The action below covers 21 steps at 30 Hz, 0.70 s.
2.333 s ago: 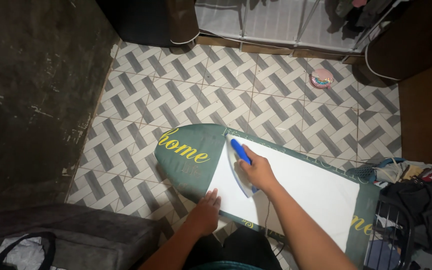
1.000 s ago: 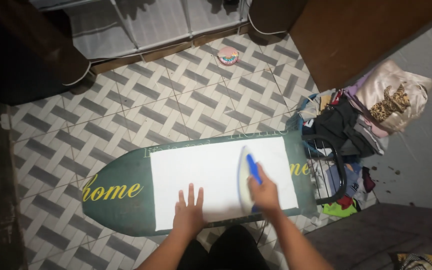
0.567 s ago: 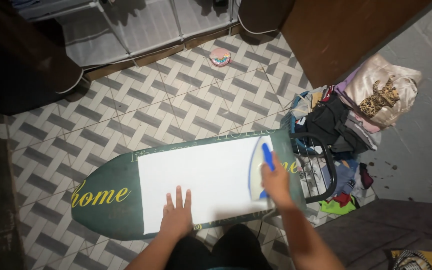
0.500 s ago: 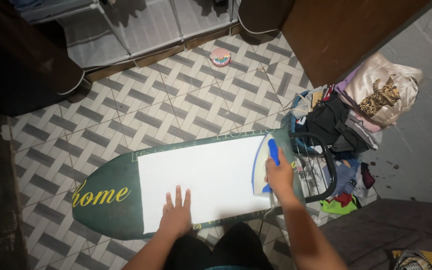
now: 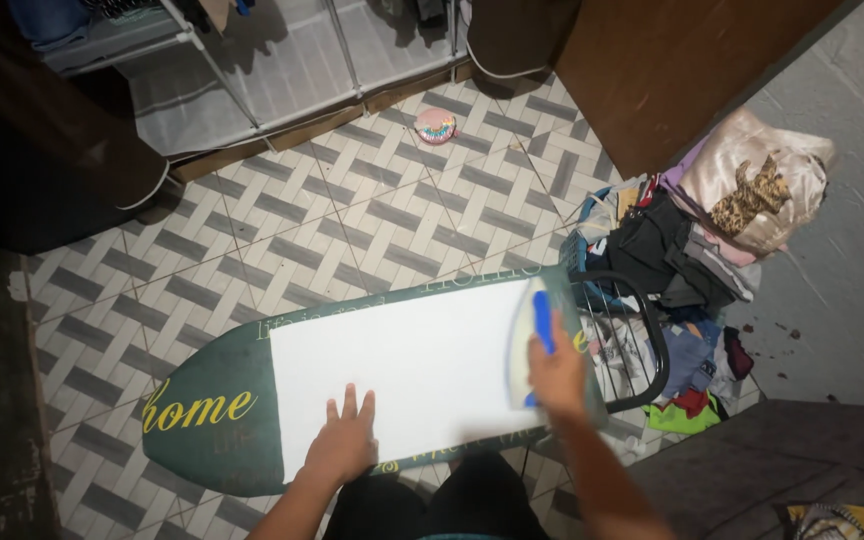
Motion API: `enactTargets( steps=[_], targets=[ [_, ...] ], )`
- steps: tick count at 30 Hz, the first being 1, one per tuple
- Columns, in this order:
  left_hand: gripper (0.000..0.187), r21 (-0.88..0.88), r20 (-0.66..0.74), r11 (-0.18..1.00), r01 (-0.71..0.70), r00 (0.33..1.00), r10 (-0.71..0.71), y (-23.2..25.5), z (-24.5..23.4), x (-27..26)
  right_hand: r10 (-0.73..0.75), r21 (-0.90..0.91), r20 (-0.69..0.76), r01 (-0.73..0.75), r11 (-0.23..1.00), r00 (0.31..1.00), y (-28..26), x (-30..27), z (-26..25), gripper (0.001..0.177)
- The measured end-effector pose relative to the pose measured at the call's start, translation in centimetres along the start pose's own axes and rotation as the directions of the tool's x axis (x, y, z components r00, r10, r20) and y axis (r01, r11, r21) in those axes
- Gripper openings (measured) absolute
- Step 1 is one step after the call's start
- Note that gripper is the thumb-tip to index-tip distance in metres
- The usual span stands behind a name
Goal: Ironing and folding a white piece of cloth on an ironing board.
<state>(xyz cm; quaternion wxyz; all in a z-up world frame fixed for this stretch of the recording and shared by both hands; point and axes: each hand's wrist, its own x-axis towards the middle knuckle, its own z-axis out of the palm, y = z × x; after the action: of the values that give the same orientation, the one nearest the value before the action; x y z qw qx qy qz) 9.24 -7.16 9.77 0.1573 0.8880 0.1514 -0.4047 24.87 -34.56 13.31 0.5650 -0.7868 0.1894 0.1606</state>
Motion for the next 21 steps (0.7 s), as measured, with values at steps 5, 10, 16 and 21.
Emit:
enactTargets(
  steps=[5,10,16,21],
  targets=[
    [0.085,-0.026,0.020,1.000,0.007,1.000,-0.006,0.1,-0.6,-0.6,-0.327,-0.137,0.099,0.338,0.931,0.940,9.7,-2.1,6.5,0.062],
    [0.088,-0.021,0.031,1.000,0.002,1.000,-0.001,-0.7,0.0,0.4,-0.394,-0.220,0.099,0.406,0.887,0.914,6.3,-2.5,7.2,0.062],
    [0.089,-0.018,0.058,0.999,-0.037,0.998,0.038,-1.1,-0.1,0.5,0.008,-0.028,-0.065,-0.010,1.000,0.998,2.5,-3.3,6.9,0.061],
    [0.095,0.056,0.087,0.998,-0.040,0.996,0.035,-0.9,-0.2,0.3,-0.459,-0.419,-0.049,0.399,0.816,0.887,15.1,-5.3,9.7,0.053]
  ],
)
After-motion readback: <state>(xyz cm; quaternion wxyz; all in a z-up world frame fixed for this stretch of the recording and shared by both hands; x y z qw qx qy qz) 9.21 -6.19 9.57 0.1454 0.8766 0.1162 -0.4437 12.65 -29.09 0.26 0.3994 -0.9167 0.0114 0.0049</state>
